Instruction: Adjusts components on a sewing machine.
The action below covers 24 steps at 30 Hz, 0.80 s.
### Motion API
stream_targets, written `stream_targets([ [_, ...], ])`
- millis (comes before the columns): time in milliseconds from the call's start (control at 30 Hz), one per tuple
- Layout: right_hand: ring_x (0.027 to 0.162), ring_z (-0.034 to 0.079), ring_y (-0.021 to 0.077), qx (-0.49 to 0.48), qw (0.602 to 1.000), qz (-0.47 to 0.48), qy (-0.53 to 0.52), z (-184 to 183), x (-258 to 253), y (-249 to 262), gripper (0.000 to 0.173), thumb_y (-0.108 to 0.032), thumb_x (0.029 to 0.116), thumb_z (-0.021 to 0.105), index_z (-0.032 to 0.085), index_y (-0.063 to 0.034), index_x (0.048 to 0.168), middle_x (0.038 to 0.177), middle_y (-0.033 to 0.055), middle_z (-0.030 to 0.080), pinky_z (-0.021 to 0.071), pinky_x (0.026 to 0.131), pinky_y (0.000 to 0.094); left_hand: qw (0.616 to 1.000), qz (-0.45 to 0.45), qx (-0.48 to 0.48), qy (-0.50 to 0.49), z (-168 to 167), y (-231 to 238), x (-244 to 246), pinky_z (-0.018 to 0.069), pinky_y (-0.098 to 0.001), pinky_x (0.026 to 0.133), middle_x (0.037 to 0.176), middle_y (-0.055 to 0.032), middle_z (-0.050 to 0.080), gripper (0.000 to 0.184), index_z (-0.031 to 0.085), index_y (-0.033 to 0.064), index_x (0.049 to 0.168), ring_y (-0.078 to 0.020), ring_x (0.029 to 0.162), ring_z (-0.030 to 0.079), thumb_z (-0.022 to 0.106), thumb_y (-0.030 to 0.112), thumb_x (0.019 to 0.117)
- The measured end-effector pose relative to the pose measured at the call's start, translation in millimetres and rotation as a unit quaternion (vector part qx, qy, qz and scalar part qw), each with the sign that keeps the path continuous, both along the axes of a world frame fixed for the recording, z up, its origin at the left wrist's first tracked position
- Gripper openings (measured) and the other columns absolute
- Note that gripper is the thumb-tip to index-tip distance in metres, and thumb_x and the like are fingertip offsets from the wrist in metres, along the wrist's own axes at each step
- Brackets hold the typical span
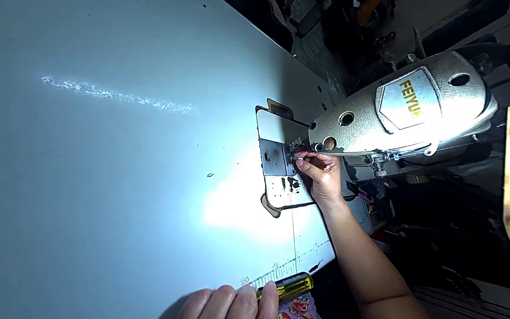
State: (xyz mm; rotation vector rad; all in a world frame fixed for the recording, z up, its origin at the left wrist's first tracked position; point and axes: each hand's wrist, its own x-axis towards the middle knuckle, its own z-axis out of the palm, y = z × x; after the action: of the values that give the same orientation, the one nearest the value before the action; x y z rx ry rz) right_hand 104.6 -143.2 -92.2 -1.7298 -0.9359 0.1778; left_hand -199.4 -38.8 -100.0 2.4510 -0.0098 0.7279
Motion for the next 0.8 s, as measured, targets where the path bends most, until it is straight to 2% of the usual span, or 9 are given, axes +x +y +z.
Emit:
stream_targets([
  [267, 0.084, 0.069, 0.0027, -0.009, 1.0, 0.005, 0.004, 1.5, -2.3, 0.8, 0.027, 0.009, 0.0813, 0.065, 0.076, -0.0112, 0.096, 0.095, -0.0038, 0.075, 0.0574, 0.076, 0.0203, 1.0, -0.002, -0.007, 0.009, 1.6, 0.3, -2.0, 0.0439, -0.0364, 0.065, 0.086, -0.0096, 0.072, 0.024, 0.075, 0.0067, 0.114, -0.0257, 0.073, 0.063, 0.055, 0.006, 0.1006],
  [467, 0.081, 0.066, -0.0013, -0.002, 1.0, -0.004, 0.002, 0.8, -2.6, 5.4, 0.025, 0.01, 0.0793, 0.064, 0.074, -0.0089, 0.093, 0.092, -0.0058, 0.075, 0.0551, 0.075, 0.0173, 1.0, 0.01, -0.019, 0.007, -2.2, -0.7, -1.5, 0.0463, -0.0369, 0.067, 0.087, -0.0087, 0.073, 0.021, 0.076, 0.0084, 0.112, -0.0254, 0.076, 0.065, 0.06, 0.019, 0.1024],
  [600, 0.082, 0.063, -0.0036, -0.005, 0.999, -0.032, -0.025, 0.0, -8.4, 7.1, 0.02, 0.009, 0.0846, 0.064, 0.069, -0.0038, 0.099, 0.091, -0.0061, 0.071, 0.0536, 0.079, 0.0163, 0.999, 0.033, -0.009, -0.03, -10.9, -2.1, 1.5, 0.0471, -0.0357, 0.064, 0.085, -0.0081, 0.072, 0.025, 0.076, 0.0106, 0.106, -0.0238, 0.075, 0.065, 0.056, 0.024, 0.1038],
  [667, 0.083, 0.066, -0.0008, 0.005, 0.997, -0.062, -0.037, -3.4, -9.3, 6.5, 0.022, 0.009, 0.085, 0.068, 0.067, 0.0019, 0.106, 0.093, -0.0005, 0.071, 0.0566, 0.08, 0.019, 0.998, 0.044, 0.002, -0.054, -17.4, -1.8, 3.8, 0.0477, -0.0335, 0.064, 0.084, -0.0057, 0.072, 0.028, 0.076, 0.0128, 0.104, -0.021, 0.075, 0.065, 0.053, 0.029, 0.1035],
  [733, 0.075, 0.064, 0.0008, -0.027, 0.991, -0.094, -0.089, -2.6, -11.5, 7.5, 0.013, 0.004, 0.0856, 0.069, 0.07, 0.0034, 0.099, 0.089, 0.0053, 0.071, 0.0537, 0.072, 0.0182, 0.996, 0.056, 0.009, -0.07, -21.4, -1.1, 5.9, 0.0498, -0.0315, 0.065, 0.084, -0.0043, 0.072, 0.031, 0.077, 0.014, 0.103, -0.0187, 0.076, 0.067, 0.051, 0.032, 0.1027],
  [800, 0.078, 0.064, 0.0098, -0.09, 0.983, -0.066, -0.147, 7.5, -19.8, 2.5, 0.01, 0.0, 0.0895, 0.066, 0.075, 0.001, 0.096, 0.092, 0.0106, 0.071, 0.0528, 0.071, 0.0252, 0.995, 0.06, 0.009, -0.078, -22.5, -0.2, 7.4, 0.0513, -0.0309, 0.066, 0.084, -0.0044, 0.072, 0.031, 0.078, 0.0132, 0.102, -0.0177, 0.077, 0.067, 0.053, 0.032, 0.101],
])
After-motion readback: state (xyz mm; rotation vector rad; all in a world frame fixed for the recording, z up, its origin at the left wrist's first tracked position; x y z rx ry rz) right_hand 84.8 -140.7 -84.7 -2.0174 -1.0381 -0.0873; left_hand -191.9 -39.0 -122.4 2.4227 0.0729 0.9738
